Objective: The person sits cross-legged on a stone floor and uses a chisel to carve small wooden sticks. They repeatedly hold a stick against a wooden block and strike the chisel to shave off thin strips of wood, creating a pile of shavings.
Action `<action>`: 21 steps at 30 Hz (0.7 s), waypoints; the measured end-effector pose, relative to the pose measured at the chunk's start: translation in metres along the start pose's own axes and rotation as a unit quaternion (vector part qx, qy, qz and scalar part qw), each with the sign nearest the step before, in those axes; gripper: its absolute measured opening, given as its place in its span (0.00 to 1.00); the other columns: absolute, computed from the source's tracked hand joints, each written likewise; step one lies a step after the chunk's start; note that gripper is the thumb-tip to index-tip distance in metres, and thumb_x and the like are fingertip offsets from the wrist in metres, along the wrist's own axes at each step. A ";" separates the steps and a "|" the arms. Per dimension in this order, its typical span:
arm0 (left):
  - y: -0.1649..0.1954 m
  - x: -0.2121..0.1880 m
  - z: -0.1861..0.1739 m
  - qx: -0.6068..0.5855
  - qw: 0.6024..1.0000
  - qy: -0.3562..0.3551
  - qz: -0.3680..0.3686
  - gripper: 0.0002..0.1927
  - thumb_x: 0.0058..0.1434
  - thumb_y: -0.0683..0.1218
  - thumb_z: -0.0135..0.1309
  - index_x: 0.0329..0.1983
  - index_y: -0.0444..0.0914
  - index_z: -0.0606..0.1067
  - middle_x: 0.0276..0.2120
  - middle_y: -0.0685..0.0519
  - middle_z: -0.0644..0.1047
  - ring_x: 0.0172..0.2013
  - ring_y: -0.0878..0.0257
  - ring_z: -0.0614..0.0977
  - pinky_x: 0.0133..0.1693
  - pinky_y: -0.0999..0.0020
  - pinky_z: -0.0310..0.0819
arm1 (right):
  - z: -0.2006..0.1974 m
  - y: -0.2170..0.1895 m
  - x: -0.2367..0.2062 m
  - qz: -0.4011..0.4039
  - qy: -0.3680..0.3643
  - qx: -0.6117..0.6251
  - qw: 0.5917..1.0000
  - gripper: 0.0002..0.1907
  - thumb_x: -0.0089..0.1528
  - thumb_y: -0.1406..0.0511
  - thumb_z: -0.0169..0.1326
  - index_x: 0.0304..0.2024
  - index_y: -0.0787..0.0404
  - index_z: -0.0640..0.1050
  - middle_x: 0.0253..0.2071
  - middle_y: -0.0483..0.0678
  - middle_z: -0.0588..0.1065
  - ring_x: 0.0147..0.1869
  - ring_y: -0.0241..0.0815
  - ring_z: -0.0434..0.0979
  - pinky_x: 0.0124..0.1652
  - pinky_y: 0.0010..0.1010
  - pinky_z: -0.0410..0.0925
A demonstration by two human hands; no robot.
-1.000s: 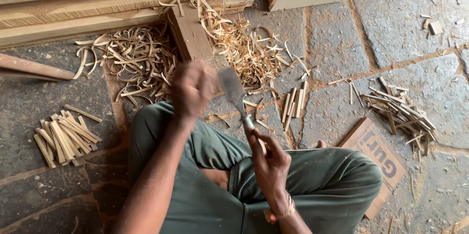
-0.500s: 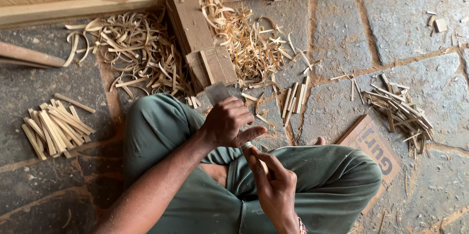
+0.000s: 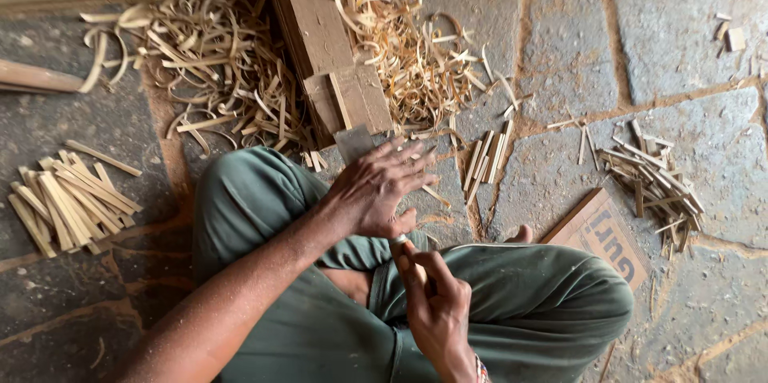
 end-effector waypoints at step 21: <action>-0.089 0.019 -0.037 0.080 0.970 0.227 -0.018 0.26 0.71 0.59 0.44 0.65 0.41 0.71 0.74 0.45 0.65 0.75 0.46 0.63 0.75 0.45 0.50 | 0.044 0.001 0.069 -0.049 0.062 0.038 0.996 0.06 0.67 0.65 0.58 0.43 0.61 0.81 0.14 0.42 0.70 0.17 0.27 0.59 0.18 0.28 0.48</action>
Point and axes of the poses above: each hand's wrist, its own x-axis towards the middle knuckle, its own z-axis out of the palm, y = z × x, the point moved 8 cm from there along x, towards the middle knuckle
